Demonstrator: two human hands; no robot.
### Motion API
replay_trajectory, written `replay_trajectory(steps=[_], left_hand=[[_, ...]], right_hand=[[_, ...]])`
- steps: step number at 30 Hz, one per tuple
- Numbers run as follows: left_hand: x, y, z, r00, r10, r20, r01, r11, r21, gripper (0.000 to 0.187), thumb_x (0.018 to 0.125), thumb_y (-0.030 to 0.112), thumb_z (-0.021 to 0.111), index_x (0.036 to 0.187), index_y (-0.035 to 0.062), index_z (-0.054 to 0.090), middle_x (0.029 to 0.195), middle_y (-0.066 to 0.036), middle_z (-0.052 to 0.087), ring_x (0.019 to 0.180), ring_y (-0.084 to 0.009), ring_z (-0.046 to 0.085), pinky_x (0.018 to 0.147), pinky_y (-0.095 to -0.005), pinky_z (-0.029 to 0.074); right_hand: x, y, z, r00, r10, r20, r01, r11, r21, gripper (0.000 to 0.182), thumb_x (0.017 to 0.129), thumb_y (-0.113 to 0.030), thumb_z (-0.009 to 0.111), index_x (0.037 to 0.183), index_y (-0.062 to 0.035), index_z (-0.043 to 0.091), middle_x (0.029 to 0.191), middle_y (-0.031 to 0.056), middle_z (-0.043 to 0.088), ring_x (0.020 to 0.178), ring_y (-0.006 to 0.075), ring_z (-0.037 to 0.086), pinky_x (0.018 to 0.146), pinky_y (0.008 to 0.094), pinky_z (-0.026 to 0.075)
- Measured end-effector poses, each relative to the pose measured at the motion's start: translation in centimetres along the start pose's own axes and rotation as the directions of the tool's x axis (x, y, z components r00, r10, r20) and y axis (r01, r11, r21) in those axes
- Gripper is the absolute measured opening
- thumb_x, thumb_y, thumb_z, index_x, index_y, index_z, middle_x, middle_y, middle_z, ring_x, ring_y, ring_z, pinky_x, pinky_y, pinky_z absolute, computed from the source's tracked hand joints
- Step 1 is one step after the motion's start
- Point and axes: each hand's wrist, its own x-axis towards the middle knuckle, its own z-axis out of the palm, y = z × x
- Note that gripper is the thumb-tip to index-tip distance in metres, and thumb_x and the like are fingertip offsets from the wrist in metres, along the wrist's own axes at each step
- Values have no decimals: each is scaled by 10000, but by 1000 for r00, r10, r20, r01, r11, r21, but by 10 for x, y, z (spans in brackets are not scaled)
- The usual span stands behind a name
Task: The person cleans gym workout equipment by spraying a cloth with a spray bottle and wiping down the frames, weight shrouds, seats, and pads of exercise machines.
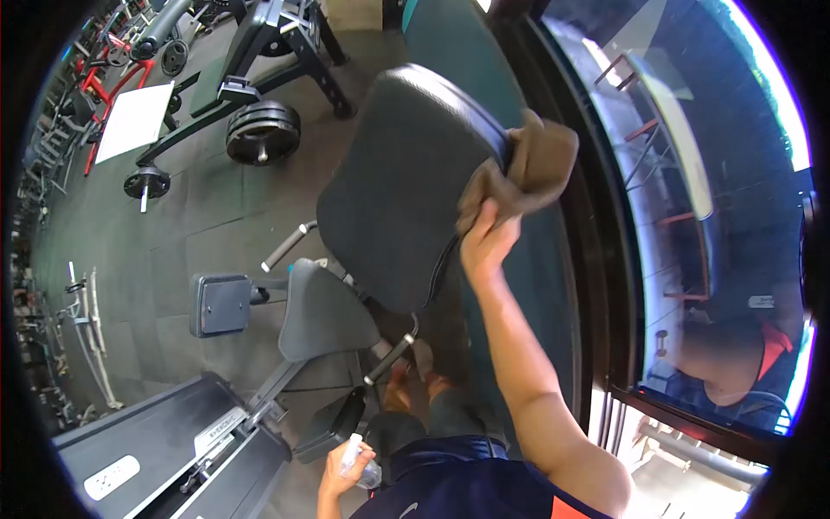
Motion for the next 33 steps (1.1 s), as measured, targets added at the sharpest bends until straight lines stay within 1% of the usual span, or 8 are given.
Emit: replay_trajectory(steps=[5, 8, 12, 19, 25, 27, 31, 33], left_hand=[[-9, -9, 43, 998, -56, 16, 54, 996, 73, 208, 895, 245, 689, 904, 37, 685, 804, -93, 696, 756, -217, 691, 705, -329, 532], [-16, -3, 51, 992, -117, 44, 113, 990, 90, 263, 922, 280, 648, 911, 18, 670, 833, -106, 715, 799, -208, 700, 733, -336, 534], [-34, -17, 57, 991, -124, -55, 126, 992, 28, 326, 943, 326, 618, 901, 5, 659, 841, -107, 719, 818, -203, 698, 745, -337, 534], [-60, -76, 71, 967, -236, -98, 217, 961, -173, 224, 899, 244, 670, 964, 32, 697, 829, -108, 712, 778, -226, 708, 718, -339, 544], [-65, -124, 75, 946, -324, 17, 321, 929, -185, 247, 886, 245, 696, 991, 21, 707, 855, -122, 737, 813, -227, 735, 726, -339, 565], [-73, -128, 61, 770, -570, 287, 609, 523, -596, 283, 918, 202, 703, 1114, 2, 660, 894, -104, 707, 778, -169, 674, 706, -335, 547], [-95, -170, 70, 889, -458, 13, 399, 759, -514, 369, 924, 224, 696, 1195, -20, 636, 927, -128, 714, 811, -219, 687, 721, -358, 557], [-100, -194, 70, 926, -374, -48, 303, 813, -497, 386, 938, 256, 676, 1200, -24, 635, 938, -133, 716, 823, -221, 690, 728, -356, 558]], right_hand=[[-244, 116, -2, 927, 241, 287, -177, 956, -233, 326, 1001, -262, 531, 1042, 33, 663, 1056, 289, 628, 1015, 484, 592, 882, 508, 464], [-273, 119, -29, 510, 781, 360, -676, 623, -392, 510, 1018, -397, 474, 892, 63, 654, 874, 296, 639, 938, 488, 613, 832, 520, 459], [-260, 87, -56, 439, 807, 395, -825, 536, -178, 668, 1024, -561, 390, 874, 61, 579, 754, 111, 544, 752, 202, 504, 726, 413, 440], [-322, 46, -36, 695, -5, 719, -182, 966, 182, 294, 930, -119, 602, 1174, 44, 576, 1250, 265, 544, 1065, 433, 561, 936, 500, 466], [-454, 94, 99, -8, 30, 1000, 374, 927, -25, 613, 922, -480, 560, 1397, -94, 530, 1581, 271, 185, 1440, 525, 144, 1136, 692, 90], [-463, 97, 149, 193, -117, 974, 357, 933, 41, 672, 930, -503, 531, 1506, -187, 390, 1607, 254, 122, 1454, 520, 115, 1109, 733, 65], [-442, 100, 320, 635, 142, 759, 322, 845, -428, 611, 976, -449, 435, 1524, -203, 324, 1578, 214, 258, 1441, 516, 162, 1123, 717, 76], [-451, 61, 342, 514, -3, 857, 547, 771, -325, 503, 984, -381, 418, 1444, -178, 433, 1514, 182, 359, 1431, 466, 230, 1126, 709, 100]])
